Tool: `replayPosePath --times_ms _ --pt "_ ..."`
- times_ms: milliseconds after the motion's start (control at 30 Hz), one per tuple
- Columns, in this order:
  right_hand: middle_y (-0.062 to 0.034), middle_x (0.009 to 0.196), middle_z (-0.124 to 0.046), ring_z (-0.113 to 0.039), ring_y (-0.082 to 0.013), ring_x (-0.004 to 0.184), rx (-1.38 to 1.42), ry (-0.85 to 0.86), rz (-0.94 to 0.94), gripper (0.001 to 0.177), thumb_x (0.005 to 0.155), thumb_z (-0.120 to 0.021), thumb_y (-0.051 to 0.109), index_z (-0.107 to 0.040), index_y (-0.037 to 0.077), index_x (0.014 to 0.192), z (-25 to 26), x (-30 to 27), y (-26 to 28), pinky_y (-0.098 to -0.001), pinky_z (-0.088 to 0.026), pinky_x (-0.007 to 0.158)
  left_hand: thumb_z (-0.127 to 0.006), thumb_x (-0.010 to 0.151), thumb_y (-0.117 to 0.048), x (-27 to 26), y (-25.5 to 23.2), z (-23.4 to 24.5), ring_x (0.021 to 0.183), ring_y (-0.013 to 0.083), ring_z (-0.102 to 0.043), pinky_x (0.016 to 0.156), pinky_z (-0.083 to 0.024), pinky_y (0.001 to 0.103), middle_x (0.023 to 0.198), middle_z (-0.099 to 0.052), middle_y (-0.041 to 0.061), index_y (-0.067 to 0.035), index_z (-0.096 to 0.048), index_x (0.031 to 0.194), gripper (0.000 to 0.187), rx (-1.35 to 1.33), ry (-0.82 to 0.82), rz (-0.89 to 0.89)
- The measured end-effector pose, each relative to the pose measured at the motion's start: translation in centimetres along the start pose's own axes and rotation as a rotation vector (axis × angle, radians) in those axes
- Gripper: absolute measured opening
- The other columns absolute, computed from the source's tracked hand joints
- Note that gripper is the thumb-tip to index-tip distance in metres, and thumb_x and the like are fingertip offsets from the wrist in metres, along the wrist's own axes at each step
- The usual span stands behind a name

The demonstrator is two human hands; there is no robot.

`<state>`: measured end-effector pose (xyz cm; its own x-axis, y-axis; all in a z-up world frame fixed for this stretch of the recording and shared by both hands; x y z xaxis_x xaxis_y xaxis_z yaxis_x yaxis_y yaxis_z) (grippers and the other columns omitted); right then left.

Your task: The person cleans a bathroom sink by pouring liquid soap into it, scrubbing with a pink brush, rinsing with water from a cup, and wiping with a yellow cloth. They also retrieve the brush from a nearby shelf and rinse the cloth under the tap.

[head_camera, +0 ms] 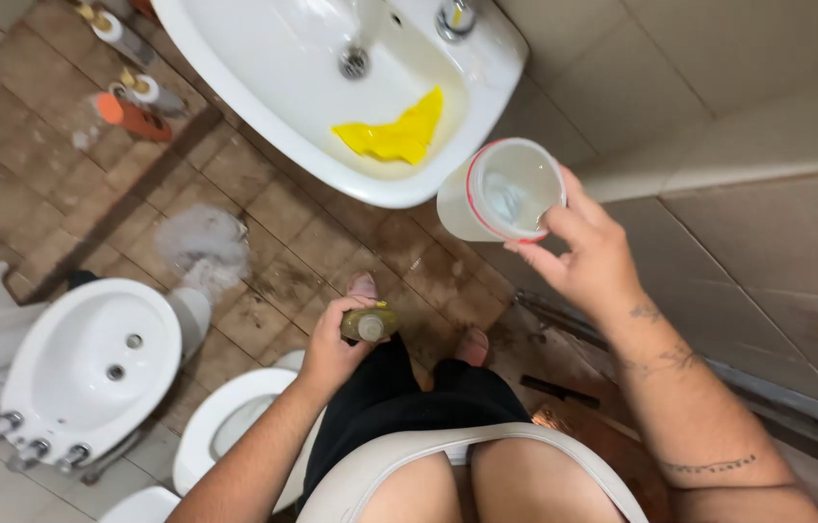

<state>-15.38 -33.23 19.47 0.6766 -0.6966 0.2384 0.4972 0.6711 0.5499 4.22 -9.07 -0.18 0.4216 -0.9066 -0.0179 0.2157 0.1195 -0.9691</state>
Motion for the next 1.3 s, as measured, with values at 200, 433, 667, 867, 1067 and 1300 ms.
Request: replayPosePath --times_ms 200,433,667,867,1067,1300 --pt "-0.025 0.146 -0.059 -0.069 -0.0438 0.106 0.048 -0.011 -0.042 0.034 0.077 -0.092 0.024 -0.062 0.008 0.084 -5.1 -10.3 -7.9 -0.0439 -0.057 0.09 -0.09 0.068 -0.005 -6.1 2.6 -6.7 0.11 0.0339 -0.072 0.101 -0.051 0.048 0.11 -0.076 0.012 -0.005 -0.059 0.108 0.051 0.036 -0.137 0.019" --pt "-0.0263 0.153 -0.049 -0.066 -0.0362 0.12 0.094 0.117 -0.092 0.034 0.078 -0.09 0.023 -0.059 0.009 0.084 -23.6 -21.5 -24.4 -0.0344 -0.051 0.1 -0.093 0.069 -0.008 -13.1 9.6 -14.9 0.121 0.0273 -0.069 0.108 -0.052 0.038 0.121 -0.071 0.011 -0.007 -0.056 0.116 0.06 0.036 -0.201 0.119" --pt "-0.0126 0.124 -0.059 -0.068 -0.0315 0.088 0.026 0.228 -0.206 0.037 0.072 -0.087 0.03 -0.061 0.011 0.088 -43.4 -23.2 -39.1 -0.0366 -0.051 0.069 -0.095 0.068 -0.012 -14.0 16.9 -21.7 0.109 0.0247 -0.07 0.101 -0.051 0.034 0.113 -0.071 0.01 -0.008 -0.06 0.111 0.056 -0.064 -0.272 0.169" --pt "-0.0081 0.097 -0.076 -0.071 -0.0282 0.088 -0.151 0.186 -0.032 0.041 0.079 -0.08 0.043 -0.076 0.009 0.102 -65.3 -14.9 -55.5 -0.0332 -0.053 0.082 -0.087 0.075 -0.008 -13.4 23.8 -23.9 0.108 0.0281 -0.069 0.101 -0.054 0.04 0.112 -0.068 0.014 -0.007 -0.059 0.11 0.045 -0.131 -0.284 0.14" --pt "-0.0101 0.109 -0.07 -0.07 -0.0268 0.085 -0.139 0.37 -0.342 0.046 0.069 -0.085 0.042 -0.077 0.011 0.102 -64.9 -9.0 -53.2 -0.0251 -0.052 0.082 -0.096 0.069 -0.02 -12.9 29.0 -23.8 0.107 0.0306 -0.071 0.096 -0.055 0.043 0.115 -0.069 0.015 -0.007 -0.061 0.11 0.055 -0.126 -0.233 0.267" --pt "-0.015 0.128 -0.06 -0.07 -0.0292 0.089 -0.115 0.278 -0.433 0.051 0.071 -0.083 0.04 -0.074 0.014 0.114 -62.0 -10.2 -53.8 -0.0307 -0.055 0.082 -0.088 0.073 -0.018 -11.0 27.8 -24.1 0.109 0.0273 -0.072 0.093 -0.057 0.039 0.115 -0.073 0.01 -0.01 -0.065 0.112 0.046 -0.028 -0.106 0.258"
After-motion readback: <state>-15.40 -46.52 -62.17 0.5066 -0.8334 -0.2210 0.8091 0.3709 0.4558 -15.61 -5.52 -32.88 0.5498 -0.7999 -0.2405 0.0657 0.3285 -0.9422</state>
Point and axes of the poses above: each hand's wrist, its own x-axis towards the middle knuckle, its own z-axis out of the back of the hand, y = z × x, the point moved 10 cm from there along x, towards the middle knuckle
